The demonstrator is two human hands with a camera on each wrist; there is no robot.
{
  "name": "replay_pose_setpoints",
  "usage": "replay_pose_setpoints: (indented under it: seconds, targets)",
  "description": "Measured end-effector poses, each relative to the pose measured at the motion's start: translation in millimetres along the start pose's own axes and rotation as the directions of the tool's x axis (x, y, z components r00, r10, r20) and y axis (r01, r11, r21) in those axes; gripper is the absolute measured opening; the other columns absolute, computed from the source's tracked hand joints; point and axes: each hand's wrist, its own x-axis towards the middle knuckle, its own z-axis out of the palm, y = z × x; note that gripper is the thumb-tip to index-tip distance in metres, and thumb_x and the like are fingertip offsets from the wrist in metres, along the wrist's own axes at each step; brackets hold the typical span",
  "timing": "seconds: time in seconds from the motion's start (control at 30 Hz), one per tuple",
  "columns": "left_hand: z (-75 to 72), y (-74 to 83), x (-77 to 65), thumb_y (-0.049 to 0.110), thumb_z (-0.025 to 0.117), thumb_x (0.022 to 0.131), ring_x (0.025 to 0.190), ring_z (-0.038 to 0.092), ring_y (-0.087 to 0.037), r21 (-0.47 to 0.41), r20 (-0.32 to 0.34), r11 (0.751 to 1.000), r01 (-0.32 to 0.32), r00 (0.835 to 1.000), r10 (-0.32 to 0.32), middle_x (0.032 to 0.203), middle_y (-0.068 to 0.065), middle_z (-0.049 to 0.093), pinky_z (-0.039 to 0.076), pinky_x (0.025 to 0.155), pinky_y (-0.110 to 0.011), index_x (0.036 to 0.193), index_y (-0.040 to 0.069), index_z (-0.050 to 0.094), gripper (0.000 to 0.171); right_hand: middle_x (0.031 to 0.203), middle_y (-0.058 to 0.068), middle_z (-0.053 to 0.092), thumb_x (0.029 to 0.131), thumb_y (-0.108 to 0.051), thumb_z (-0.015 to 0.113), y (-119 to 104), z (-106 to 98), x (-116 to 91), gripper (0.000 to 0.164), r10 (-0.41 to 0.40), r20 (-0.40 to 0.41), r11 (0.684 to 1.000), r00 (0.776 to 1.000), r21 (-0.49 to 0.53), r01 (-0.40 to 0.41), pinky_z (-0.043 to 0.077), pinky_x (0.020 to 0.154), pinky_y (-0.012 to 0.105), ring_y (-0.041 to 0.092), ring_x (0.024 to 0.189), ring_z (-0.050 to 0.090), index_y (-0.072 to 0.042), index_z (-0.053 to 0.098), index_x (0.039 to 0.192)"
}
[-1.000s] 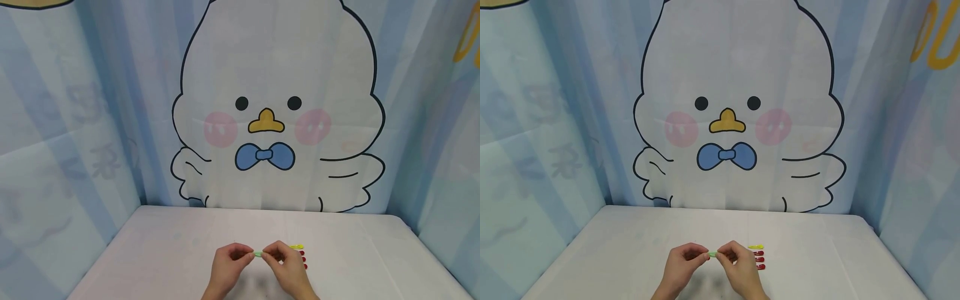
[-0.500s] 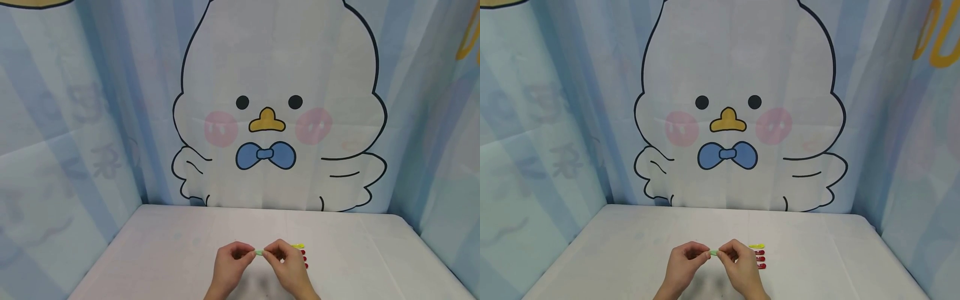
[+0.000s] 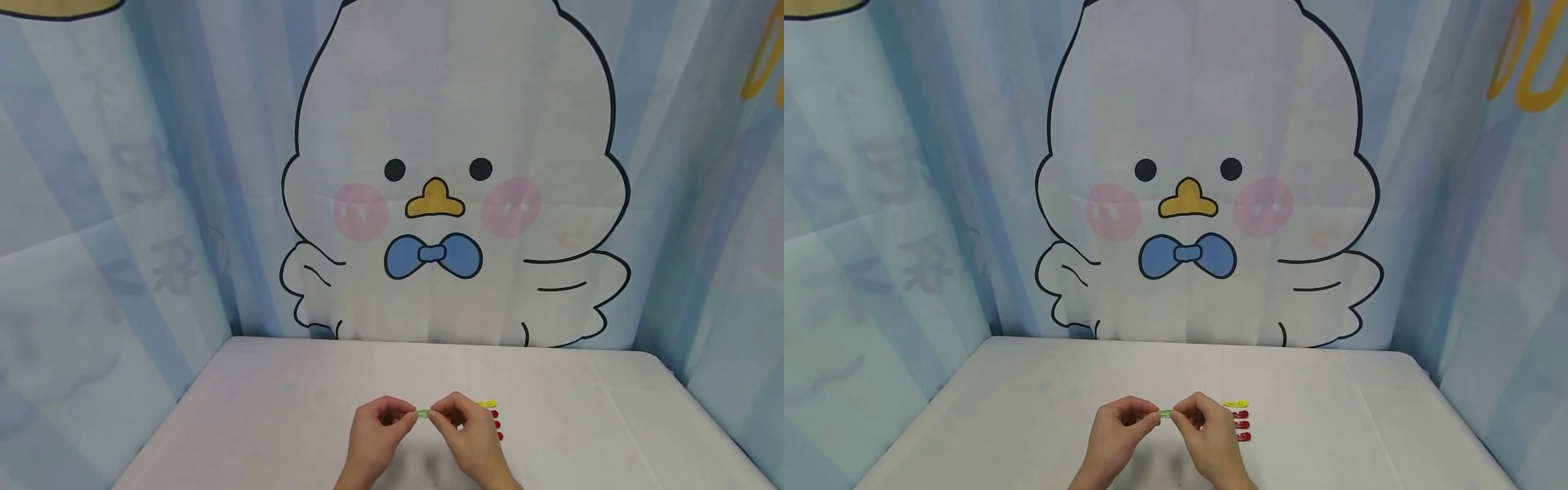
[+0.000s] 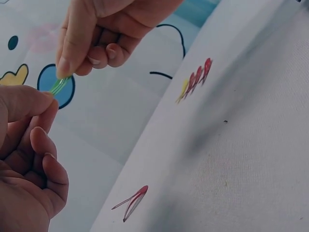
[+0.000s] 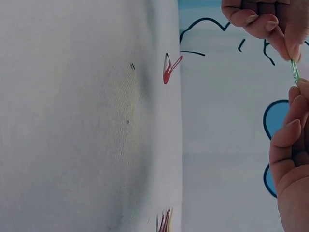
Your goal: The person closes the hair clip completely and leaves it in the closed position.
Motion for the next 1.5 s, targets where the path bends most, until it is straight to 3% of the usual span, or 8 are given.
replay_pose_setpoints:
  seconds: [0.43,0.87,1.1,1.5]
  targets:
    - [-0.8,-4.5,4.9,0.005,0.077,0.087,0.076,0.063,-0.015,-0.049,0.008,0.998,0.04,0.999,-0.04,0.083,-0.002,0.069,0.051,0.068,-0.028,0.096,-0.001,0.073,0.012,0.076,-0.004,0.063,0.083,-0.001,0.08,-2.1,-2.3,3.4,0.013,0.044,0.068,0.997,0.997,-0.066,-0.04,0.05,0.064,0.024,0.008,0.068,0.058,-0.004,0.072,0.093]
    - [-5.7,-1.4,5.5,0.007,0.076,0.089,0.076,0.065,-0.017,-0.077,0.041,0.995,0.058,0.998,-0.055,0.085,-0.003,0.07,0.054,0.072,-0.031,0.099,-0.002,0.072,0.014,0.074,-0.01,0.06,0.079,0.005,0.081,0.6,-1.9,0.7,0.02,-0.108,0.096,0.982,0.99,-0.144,0.121,0.05,0.059,0.024,0.005,0.064,0.054,-0.009,0.072,0.09]
    - [-7.3,-0.8,5.2,0.007,0.076,0.089,0.078,0.065,-0.018,-0.076,0.059,0.995,0.058,0.997,-0.053,0.085,-0.003,0.069,0.054,0.075,-0.033,0.099,-0.001,0.072,0.014,0.075,-0.011,0.06,0.079,0.004,0.082,3.8,-3.0,1.9,0.02,-0.121,0.107,0.981,0.987,-0.136,0.135,0.05,0.059,0.024,0.005,0.066,0.055,-0.01,0.073,0.09]
    - [-12.4,-0.3,5.9,0.013,0.077,0.09,0.078,0.066,-0.017,-0.019,0.106,1.0,0.002,0.994,0.0,0.085,-0.002,0.071,0.054,0.072,-0.029,0.1,0.001,0.074,0.016,0.076,-0.011,0.062,0.08,0.003,0.081,4.6,-6.0,3.8,0.019,-0.15,0.122,0.981,0.981,-0.106,0.163,0.051,0.059,0.024,0.004,0.068,0.056,-0.01,0.073,0.092]
